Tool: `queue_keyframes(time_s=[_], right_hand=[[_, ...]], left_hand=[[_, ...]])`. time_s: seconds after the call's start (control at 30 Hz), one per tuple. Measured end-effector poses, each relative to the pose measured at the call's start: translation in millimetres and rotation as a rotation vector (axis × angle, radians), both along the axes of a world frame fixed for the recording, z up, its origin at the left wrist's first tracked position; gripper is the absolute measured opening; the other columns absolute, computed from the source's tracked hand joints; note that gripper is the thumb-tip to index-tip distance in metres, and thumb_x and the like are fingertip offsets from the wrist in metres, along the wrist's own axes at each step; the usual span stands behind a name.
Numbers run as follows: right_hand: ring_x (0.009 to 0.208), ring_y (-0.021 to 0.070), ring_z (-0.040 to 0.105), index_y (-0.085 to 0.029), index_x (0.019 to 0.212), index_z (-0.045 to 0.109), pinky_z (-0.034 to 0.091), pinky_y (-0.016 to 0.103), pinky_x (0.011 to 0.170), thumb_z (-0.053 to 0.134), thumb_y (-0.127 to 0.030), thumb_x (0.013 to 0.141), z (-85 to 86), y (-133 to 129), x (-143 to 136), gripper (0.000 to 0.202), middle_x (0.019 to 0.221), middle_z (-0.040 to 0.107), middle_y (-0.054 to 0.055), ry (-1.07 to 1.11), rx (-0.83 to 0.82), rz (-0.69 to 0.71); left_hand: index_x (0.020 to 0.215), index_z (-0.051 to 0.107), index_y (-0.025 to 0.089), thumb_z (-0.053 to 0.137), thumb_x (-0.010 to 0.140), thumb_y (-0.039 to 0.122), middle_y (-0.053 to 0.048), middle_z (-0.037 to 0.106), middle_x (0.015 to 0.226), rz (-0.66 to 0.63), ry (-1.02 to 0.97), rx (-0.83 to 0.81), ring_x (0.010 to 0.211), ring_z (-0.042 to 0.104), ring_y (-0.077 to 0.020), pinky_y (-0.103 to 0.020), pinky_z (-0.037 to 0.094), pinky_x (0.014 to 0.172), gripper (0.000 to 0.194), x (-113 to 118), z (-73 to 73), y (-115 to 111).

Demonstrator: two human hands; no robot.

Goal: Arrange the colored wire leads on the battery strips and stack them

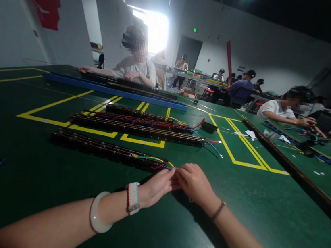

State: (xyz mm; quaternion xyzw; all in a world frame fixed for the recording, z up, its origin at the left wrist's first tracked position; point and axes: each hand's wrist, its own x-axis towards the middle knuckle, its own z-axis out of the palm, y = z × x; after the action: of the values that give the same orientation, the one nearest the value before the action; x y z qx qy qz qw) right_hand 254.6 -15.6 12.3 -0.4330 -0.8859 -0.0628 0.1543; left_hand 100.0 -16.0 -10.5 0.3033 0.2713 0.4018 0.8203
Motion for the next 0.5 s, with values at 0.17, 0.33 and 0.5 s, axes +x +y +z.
queue_keyframes(time_s=[0.17, 0.33, 0.5], right_hand=[[0.087, 0.0208, 0.051, -0.021, 0.093, 0.068, 0.036, 0.038, 0.085, 0.043, -0.025, 0.090, 21.8, 2.0, 0.5, 0.025, 0.092, 0.061, 0.008, -0.086, 0.114, 0.033], [0.088, 0.0211, 0.052, -0.021, 0.089, 0.067, 0.036, 0.039, 0.085, 0.047, -0.028, 0.090, 47.3, 12.3, -17.8, 0.021, 0.093, 0.061, 0.007, 0.040, 0.122, -0.080], [0.093, 0.0203, 0.051, -0.022, 0.106, 0.064, 0.038, 0.034, 0.081, 0.060, -0.032, 0.084, 42.9, 24.9, -62.5, 0.025, 0.101, 0.060, 0.007, 0.036, 0.039, 0.085]], left_hand=[[0.089, 0.052, 0.014, 0.046, 0.091, 0.023, -0.006, 0.062, 0.088, 0.061, -0.040, -0.037, 0.081, 0.061, -0.0131, -0.035, 0.047, 0.086, 0.011, 2.6, -1.8, 0.3], [0.086, 0.055, 0.015, 0.047, 0.089, 0.017, -0.004, 0.061, 0.083, 0.069, -0.030, -0.114, 0.078, 0.059, -0.0133, -0.033, 0.048, 0.080, 0.009, 1.9, -0.8, 1.2], [0.077, 0.056, 0.017, 0.052, 0.083, 0.016, -0.003, 0.061, 0.086, 0.099, -0.055, -0.102, 0.086, 0.057, -0.0153, -0.028, 0.047, 0.077, 0.007, 1.0, 8.1, -2.9]])
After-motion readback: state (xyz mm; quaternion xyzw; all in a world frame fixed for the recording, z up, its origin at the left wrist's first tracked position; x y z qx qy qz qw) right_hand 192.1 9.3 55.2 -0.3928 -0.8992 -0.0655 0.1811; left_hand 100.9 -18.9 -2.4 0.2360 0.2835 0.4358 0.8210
